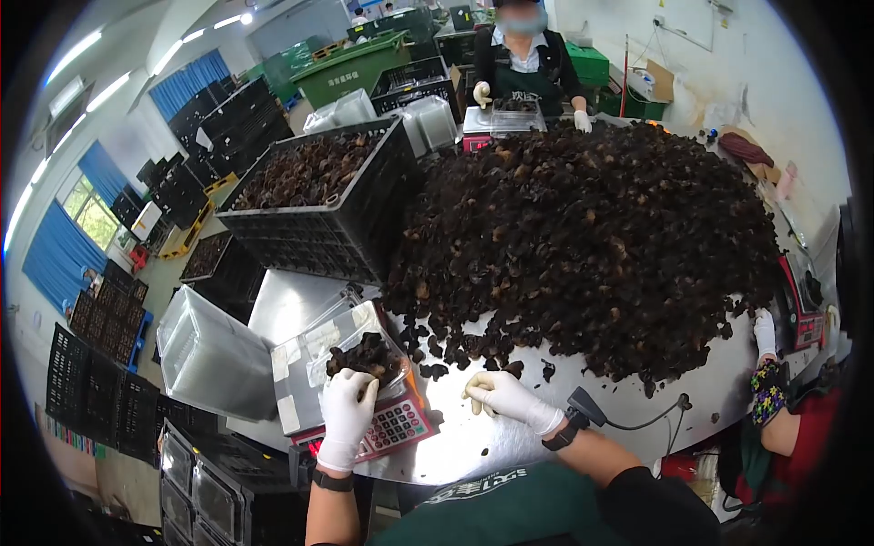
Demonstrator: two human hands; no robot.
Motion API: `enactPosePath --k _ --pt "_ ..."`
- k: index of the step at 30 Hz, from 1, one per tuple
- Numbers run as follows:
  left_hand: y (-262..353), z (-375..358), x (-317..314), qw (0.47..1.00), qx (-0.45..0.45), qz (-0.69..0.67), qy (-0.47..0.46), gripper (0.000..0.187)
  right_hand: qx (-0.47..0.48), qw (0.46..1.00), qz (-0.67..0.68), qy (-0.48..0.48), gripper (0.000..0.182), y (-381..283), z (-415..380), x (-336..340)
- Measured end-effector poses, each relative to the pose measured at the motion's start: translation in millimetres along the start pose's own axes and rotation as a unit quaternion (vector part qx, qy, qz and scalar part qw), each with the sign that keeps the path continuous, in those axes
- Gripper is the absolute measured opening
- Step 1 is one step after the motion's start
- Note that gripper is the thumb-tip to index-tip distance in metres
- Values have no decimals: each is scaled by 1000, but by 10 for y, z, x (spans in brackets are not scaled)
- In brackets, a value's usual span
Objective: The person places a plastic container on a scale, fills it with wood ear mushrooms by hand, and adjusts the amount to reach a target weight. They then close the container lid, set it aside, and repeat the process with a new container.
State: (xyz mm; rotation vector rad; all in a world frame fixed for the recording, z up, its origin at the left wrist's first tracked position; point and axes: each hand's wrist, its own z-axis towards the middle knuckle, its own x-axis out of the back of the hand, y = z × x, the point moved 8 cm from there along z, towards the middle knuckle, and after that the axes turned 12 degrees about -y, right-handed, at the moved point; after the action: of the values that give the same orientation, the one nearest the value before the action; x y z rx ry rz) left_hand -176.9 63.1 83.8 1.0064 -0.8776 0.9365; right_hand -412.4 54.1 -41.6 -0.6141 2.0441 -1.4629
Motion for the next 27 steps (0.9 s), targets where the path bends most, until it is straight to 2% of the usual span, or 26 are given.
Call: enactPosePath --k 2,5,6,7,8,9,10,12,14,15,18,20,21,22,24,26,27 --pt "-110 31 129 992 86 -87 -17 13 5 1000 -17 6 19 35 33 45" --pt "-755 244 276 990 47 -78 104 13 -1 996 -82 26 19 94 82 80" --pt "-1171 308 263 983 82 -81 141 13 -4 993 -115 36 17 109 127 96" --pt "-1446 357 275 980 163 -39 111 23 56 996 -66 35 18 350 295 160" --pt "-1716 404 264 967 252 16 46 39 58 994 -83 30 17 274 319 142" --pt "-2185 430 111 967 251 15 44 57 75 996 -49 20 18 32 299 45" --pt "-2144 427 102 943 331 -29 -10 65 62 995 -83 -6 20 -100 330 16" --pt "-2321 495 -256 920 357 -6 -161 69 40 997 -50 -36 29 -306 378 -90" --pt "-2322 487 -360 927 338 57 -153 67 38 997 -63 -30 34 -385 502 -177" --pt "-2173 441 -260 940 335 42 -51 58 40 995 -79 -37 37 -428 550 -233" --pt "-1852 331 35 931 308 -170 95 55 54 992 -101 -53 46 -510 701 -274" --pt "-1628 137 192 928 206 -261 166 49 82 990 -95 -57 52 -412 880 -245" --pt "-1476 31 272 946 158 -225 169 49 87 990 -90 -63 60 -383 959 -209" --pt "-1312 -110 343 960 108 -189 175 50 76 992 -88 -58 60 -438 977 -192" --pt "-879 -381 372 985 96 -102 100 51 56 994 -84 -50 60 -589 975 -190" --pt "-630 -589 274 989 125 -57 57 51 35 995 -76 -58 60 -548 1067 -225" --pt "-628 -710 186 981 134 -124 68 51 32 994 -89 -50 58 -521 1114 -251"
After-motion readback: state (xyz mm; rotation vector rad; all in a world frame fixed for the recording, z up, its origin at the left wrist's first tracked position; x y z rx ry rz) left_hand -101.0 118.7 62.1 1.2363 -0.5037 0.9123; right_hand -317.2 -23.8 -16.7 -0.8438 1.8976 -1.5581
